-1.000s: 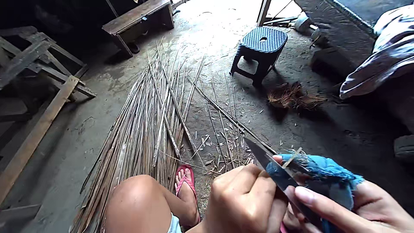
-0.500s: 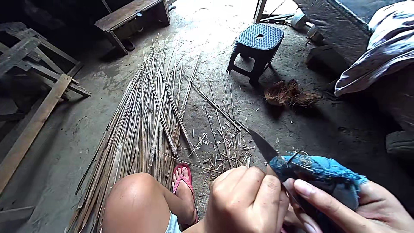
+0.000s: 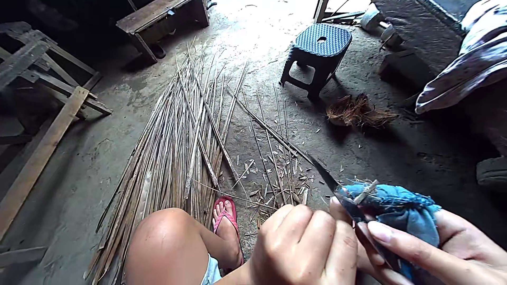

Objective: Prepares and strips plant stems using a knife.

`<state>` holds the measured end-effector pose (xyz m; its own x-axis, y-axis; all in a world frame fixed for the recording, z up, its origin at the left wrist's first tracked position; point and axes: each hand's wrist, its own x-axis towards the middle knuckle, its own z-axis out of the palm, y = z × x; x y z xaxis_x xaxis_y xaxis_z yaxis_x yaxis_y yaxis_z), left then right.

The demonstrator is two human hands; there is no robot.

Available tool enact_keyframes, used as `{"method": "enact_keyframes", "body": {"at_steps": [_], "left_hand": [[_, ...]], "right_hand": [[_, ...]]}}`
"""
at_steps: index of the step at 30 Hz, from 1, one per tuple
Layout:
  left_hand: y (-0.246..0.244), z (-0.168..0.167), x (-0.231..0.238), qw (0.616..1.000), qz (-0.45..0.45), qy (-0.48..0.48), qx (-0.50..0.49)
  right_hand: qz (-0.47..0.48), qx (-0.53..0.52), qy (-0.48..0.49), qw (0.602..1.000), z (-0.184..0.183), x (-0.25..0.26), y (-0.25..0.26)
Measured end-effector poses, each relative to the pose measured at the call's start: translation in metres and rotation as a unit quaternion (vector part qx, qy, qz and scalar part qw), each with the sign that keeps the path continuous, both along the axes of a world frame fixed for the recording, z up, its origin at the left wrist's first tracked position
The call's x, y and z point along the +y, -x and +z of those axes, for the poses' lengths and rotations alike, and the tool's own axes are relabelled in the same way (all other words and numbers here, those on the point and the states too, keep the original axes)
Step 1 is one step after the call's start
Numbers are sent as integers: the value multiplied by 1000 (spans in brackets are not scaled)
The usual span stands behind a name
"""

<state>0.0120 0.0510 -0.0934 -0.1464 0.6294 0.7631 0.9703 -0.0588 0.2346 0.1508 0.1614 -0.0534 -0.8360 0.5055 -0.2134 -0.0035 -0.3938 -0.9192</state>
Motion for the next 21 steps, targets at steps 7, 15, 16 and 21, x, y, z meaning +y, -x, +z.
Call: {"method": "enact_keyframes", "body": {"at_steps": [7,15,16,21], "left_hand": [[-1,0,2,999,-9,-10,-38],[-2,4,-1,999,-25,-12,-27],[-2,4,-1,999,-28,-17,-28],[-2,6,-2,999,-32,-20,-27]], "right_hand": [[-15,25,-30,999,-5,-3,1],[27,56,-17,998,-5,0,-2],[26,57,-15,998,-5,0,-2],[41,72,-19,996,-6,0,-3]]}}
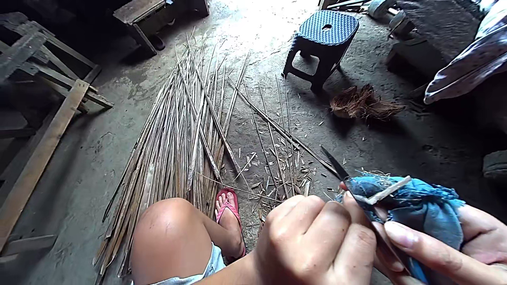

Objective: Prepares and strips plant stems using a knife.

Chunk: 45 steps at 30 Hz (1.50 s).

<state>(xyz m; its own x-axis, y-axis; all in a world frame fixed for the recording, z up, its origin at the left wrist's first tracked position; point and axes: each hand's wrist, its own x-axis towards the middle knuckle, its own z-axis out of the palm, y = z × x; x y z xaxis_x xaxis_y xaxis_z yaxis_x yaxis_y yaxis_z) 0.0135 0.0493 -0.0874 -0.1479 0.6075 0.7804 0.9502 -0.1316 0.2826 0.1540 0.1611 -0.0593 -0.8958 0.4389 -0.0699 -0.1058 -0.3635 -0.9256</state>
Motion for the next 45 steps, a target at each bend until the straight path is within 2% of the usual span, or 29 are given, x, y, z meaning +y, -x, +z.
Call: {"method": "enact_keyframes", "body": {"at_steps": [6,17,29,38,41,45], "left_hand": [[0,1,0,1000,0,-3,2],[-1,-3,2,1000,-17,-5,-6],[-2,-4,1,999,-20,-6,-25],[1,-3,-1,999,-14,5,-29],[1,-4,-1,999,2,5,-38],[2,-4,-2,998,5,3,-60]], "right_hand": [[13,2,-5,1000,-1,1,0],[-28,-18,-12,999,2,0,2],[-58,0,-123,991,-6,-1,-1],[-56,6,-138,989,-8,-1,5],[-84,-11,-151,985,-9,2,7],[-145,-43,-150,977,-9,31,-2]]}}
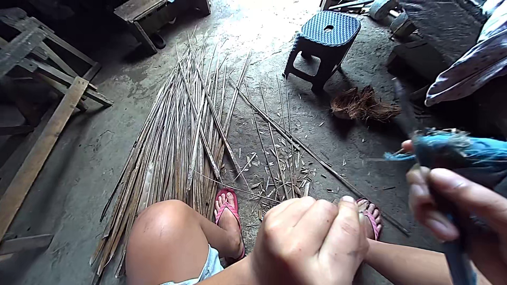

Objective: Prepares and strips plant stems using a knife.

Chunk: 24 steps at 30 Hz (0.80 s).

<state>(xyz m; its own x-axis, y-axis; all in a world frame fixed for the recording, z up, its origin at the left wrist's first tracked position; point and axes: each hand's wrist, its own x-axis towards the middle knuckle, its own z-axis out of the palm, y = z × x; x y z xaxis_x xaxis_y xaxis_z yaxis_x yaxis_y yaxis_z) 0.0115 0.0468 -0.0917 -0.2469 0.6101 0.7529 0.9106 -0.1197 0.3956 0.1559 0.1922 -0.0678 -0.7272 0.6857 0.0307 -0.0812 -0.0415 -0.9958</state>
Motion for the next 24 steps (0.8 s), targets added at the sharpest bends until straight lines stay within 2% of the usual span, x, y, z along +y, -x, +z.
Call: {"method": "enact_keyframes", "body": {"at_steps": [2,5,9,11,19,24], "left_hand": [[2,-2,1,1000,-3,4,-29],[3,-1,1,988,-43,28,-143],[4,7,1,927,-127,83,-344],[3,9,1,901,-145,96,-396],[-2,10,3,884,-170,124,-418],[-1,16,-2,853,-200,202,-438]], "right_hand": [[28,-4,13,1000,3,5,-3],[65,-19,60,996,7,-5,-1],[74,4,92,993,7,-16,4],[62,17,75,995,6,-18,5],[0,-13,47,999,3,-28,8],[-56,-22,59,996,3,-23,8]]}}
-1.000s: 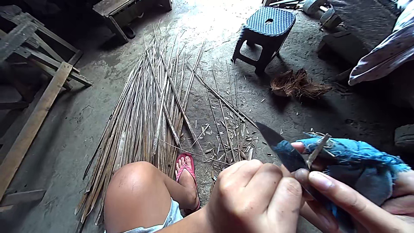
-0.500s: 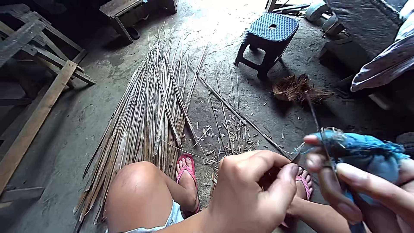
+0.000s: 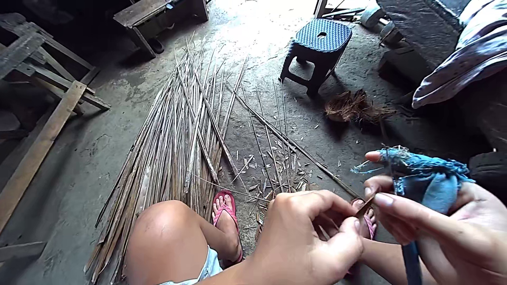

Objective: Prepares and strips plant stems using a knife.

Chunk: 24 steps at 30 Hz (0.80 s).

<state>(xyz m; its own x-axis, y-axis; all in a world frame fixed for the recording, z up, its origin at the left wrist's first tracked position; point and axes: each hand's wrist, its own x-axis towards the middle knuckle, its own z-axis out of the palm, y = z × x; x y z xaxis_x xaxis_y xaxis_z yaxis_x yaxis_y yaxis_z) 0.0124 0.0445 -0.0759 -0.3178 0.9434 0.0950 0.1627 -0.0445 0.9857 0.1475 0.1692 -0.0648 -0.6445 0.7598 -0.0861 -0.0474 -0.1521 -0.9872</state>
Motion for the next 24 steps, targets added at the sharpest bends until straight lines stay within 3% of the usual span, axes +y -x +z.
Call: {"method": "enact_keyframes", "body": {"at_steps": [6,9,13,17,20,24], "left_hand": [[1,11,-10,978,-130,103,-124],[2,14,-11,971,-128,105,-173],[2,9,-12,985,-85,61,-141],[1,6,-9,994,-3,-8,-109],[5,12,-8,986,2,15,-165],[4,18,-10,972,-19,20,-234]], "right_hand": [[-47,6,11,999,0,7,3],[-57,30,8,998,0,8,4],[-67,44,-7,997,2,10,3],[77,68,52,993,2,7,-7],[190,77,113,972,2,0,-13],[259,88,117,955,-5,-8,-16]]}}
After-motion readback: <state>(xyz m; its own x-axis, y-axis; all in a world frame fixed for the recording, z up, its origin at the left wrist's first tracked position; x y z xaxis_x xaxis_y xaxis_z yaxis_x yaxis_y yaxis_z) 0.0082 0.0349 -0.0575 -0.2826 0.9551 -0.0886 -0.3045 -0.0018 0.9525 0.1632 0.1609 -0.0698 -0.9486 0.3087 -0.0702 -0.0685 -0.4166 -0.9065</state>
